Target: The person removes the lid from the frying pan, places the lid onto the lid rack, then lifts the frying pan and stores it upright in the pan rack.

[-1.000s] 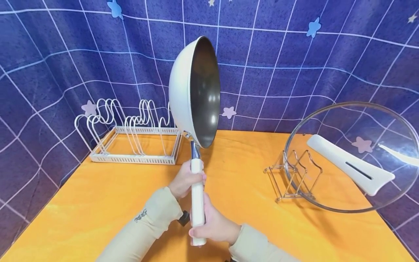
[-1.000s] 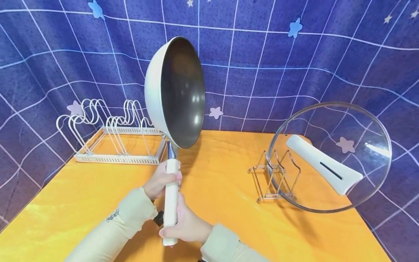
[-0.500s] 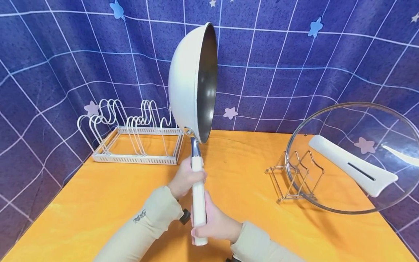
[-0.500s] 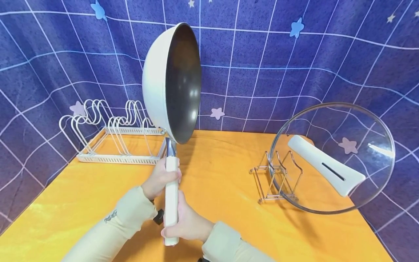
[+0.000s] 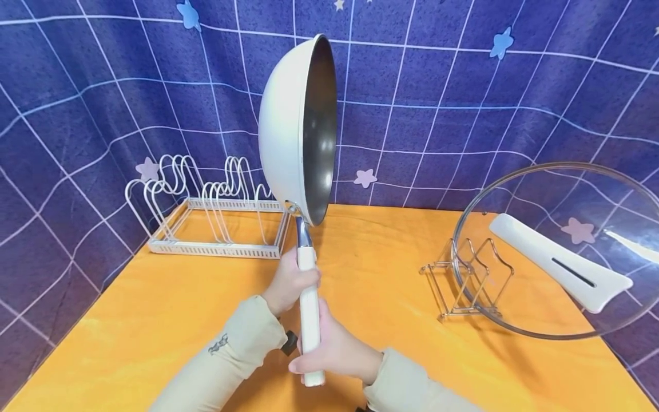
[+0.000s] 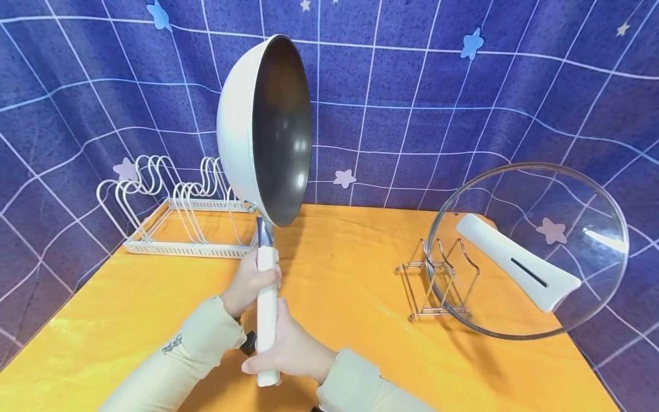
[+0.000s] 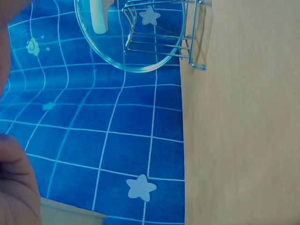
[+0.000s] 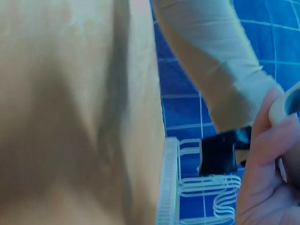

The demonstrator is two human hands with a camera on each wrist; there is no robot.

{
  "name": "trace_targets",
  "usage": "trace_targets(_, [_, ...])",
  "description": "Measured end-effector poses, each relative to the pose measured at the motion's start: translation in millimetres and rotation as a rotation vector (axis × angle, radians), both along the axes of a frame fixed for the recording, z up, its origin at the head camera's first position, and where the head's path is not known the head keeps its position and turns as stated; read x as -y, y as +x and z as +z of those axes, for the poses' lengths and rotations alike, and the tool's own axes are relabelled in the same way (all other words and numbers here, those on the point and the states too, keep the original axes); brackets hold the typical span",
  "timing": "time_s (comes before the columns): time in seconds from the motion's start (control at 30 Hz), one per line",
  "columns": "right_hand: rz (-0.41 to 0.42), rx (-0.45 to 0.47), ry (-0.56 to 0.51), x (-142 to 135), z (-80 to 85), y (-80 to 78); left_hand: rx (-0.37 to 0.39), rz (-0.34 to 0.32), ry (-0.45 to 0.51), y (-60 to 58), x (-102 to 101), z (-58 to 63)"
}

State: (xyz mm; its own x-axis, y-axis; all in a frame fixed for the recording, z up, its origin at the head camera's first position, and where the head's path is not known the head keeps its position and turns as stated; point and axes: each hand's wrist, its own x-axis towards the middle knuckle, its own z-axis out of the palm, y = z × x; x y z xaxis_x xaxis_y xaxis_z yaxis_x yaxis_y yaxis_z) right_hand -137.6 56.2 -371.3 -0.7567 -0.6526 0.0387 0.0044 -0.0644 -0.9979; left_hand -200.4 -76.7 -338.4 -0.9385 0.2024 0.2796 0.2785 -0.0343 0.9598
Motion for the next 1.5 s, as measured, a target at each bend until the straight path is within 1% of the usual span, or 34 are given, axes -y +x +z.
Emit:
trace_targets(0.1, [-0.003, 0.058, -0.018, 1.0, 2.8, 3.1, -0.019, -0.007, -0.008, 0.7, 0.1, -0.8])
trace_targets(0.2, [0.002, 0.085, -0.040, 0.9, 2.1, 4.6, -0.040, -0.006, -0.020, 1.0, -0.3, -1.4])
trace_targets(0.27, [0.007, 0.078, -0.041, 0.3, 0.6, 4.5, -0.047, 0.001, -0.031, 1.6, -0.4, -1.3])
trace_targets(0.4, [0.027, 0.049, -0.044, 0.0, -1.6, 1.3, -0.042, 0.041, -0.070, 0.6, 0.6, 1.3])
trace_targets(0.53, [0.032, 0.018, -0.033, 3.3, 0.9, -5.3, -0.028, 0.085, -0.129, -2.7, 4.2, 8.6])
trace_targets(0.63, [0.024, 0.005, -0.021, 6.9, 4.9, -9.9, -0.035, 0.112, -0.172, -5.6, 8.5, 15.4])
trace_targets(0.7, [0.024, -0.004, -0.008, 8.7, 6.8, -12.0, -0.039, 0.114, -0.190, -6.5, 11.2, 18.9])
trace_targets(0.8, [0.020, -0.004, -0.003, 9.8, 7.6, -14.2, -0.046, 0.116, -0.225, -7.5, 13.8, 21.3])
trace_targets(0.87, [0.025, 0.000, -0.004, 10.5, 6.9, -15.5, -0.061, 0.121, -0.258, -7.8, 14.9, 21.2])
trace_targets(1.03, [0.060, -0.003, -0.022, 15.2, 4.6, -17.8, -0.099, 0.142, -0.302, -8.5, 19.3, 20.2])
trace_targets(1.23, [0.098, 0.014, -0.036, 20.7, 2.6, -18.8, -0.080, 0.151, -0.326, -6.2, 25.8, 21.4])
trace_targets(1.37, [0.133, 0.020, -0.046, 26.8, 5.4, -18.6, -0.067, 0.166, -0.351, -2.7, 32.8, 24.5])
trace_targets(1.5, [0.144, 0.043, -0.069, 34.8, 9.0, -17.9, -0.058, 0.181, -0.344, 0.1, 40.4, 28.9])
